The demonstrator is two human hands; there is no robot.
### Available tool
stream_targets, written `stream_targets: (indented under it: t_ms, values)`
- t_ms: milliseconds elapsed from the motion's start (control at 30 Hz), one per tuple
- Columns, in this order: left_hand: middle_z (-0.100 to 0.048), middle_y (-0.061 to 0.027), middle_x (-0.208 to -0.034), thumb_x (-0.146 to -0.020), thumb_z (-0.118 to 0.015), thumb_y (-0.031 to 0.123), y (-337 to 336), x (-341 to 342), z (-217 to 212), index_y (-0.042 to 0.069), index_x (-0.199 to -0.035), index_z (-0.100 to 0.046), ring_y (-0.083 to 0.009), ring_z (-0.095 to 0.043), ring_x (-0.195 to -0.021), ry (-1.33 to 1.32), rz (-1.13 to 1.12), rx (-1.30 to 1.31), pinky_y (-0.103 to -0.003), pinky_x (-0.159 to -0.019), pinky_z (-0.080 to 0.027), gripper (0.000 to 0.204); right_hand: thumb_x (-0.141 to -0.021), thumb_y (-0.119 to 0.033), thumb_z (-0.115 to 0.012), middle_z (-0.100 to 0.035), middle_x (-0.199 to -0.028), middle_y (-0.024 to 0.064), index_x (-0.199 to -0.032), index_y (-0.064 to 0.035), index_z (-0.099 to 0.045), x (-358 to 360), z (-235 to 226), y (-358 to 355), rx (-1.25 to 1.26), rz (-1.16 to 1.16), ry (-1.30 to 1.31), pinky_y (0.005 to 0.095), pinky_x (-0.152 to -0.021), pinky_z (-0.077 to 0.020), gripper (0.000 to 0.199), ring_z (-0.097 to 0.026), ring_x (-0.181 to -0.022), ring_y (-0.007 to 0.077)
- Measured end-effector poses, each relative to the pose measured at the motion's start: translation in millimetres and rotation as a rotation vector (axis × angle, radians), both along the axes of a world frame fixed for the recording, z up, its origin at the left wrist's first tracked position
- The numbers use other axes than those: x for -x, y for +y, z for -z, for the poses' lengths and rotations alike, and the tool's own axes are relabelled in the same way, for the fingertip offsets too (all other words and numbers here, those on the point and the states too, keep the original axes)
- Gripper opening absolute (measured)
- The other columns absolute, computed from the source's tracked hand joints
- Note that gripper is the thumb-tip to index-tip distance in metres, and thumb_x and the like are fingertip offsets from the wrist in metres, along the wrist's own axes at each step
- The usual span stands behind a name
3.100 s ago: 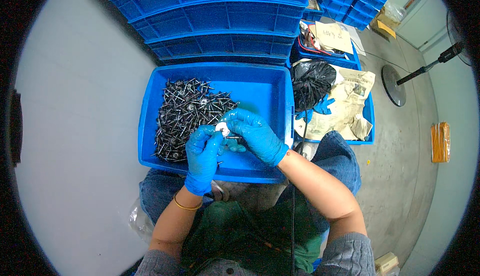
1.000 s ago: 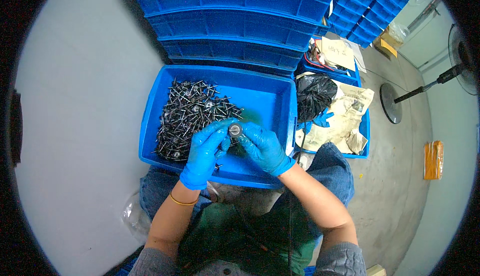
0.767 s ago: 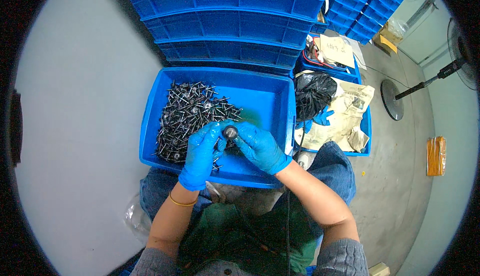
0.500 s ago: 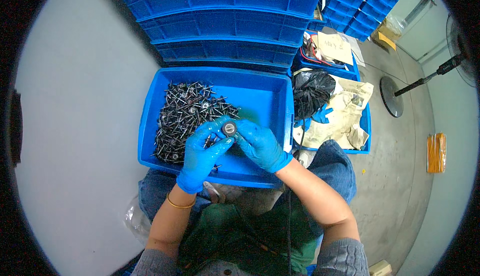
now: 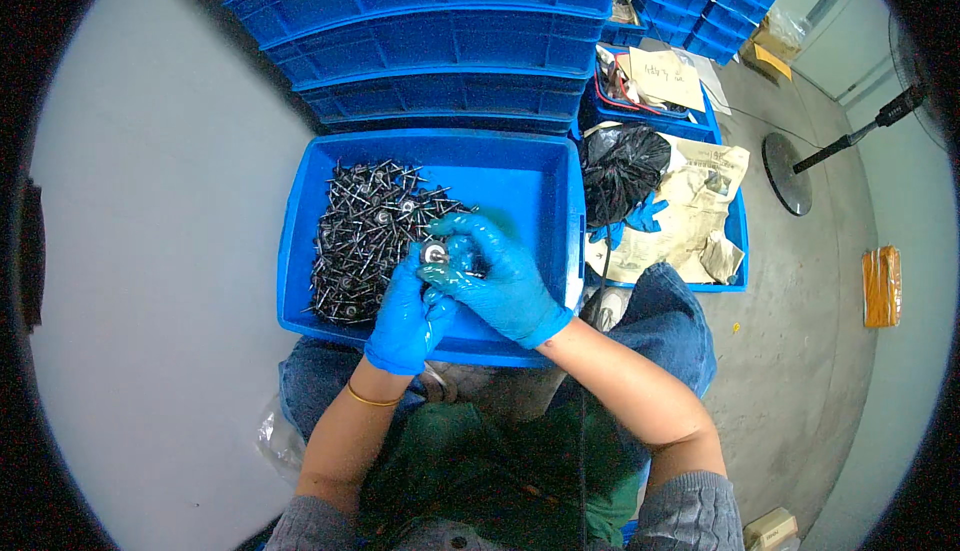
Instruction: The person sits on the floor and repeatedly picks up small metal fasteners from a blue bin. They insert each fastener into a cylindrical tool held in their left hand, then remove it and place it into a green bowl on the floor. The process is repeated continuously throughout the video.
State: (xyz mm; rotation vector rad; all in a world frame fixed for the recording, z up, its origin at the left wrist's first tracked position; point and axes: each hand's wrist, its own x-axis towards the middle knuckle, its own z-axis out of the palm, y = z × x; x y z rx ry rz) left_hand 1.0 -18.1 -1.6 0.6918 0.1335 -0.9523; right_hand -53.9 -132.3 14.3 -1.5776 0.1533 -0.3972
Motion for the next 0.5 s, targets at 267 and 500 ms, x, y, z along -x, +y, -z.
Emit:
stream_targets:
  t_ms: [267,500]
  values:
    - [-0.037,0.0035,-0.057,-0.086,-0.038,0.033,6.4,1.9,9.3,0.011,-0.088,-0.048,-0.0038,-0.031,-0.044,0.169,0.120,0.186,-0.018,-0.036,-0.026,0.024,-0.077,-0.009,-0.057,-0.057,-0.074,0.0029,-0.100,-0.0024,-0.054,-0.9,-30.1,-10.1,-0.308,-0.277,0.260,0.0181,-0.052,-0.0425,0.024,-0.053,-0.057,0.0069]
    - [-0.037,0.0023,-0.055,-0.087,-0.038,0.030,5.8,4.9,8.9,0.007,-0.087,-0.048,-0.0032,-0.030,-0.042,0.250,0.130,0.287,-0.016,-0.037,-0.026,0.025,-0.079,-0.012,-0.054,-0.055,-0.064,0.0020,-0.096,-0.0008,-0.056,-1.7,-20.0,-16.6,-0.322,-0.268,0.322,0.0188,-0.045,-0.0372,0.020,-0.046,-0.050,0.0052]
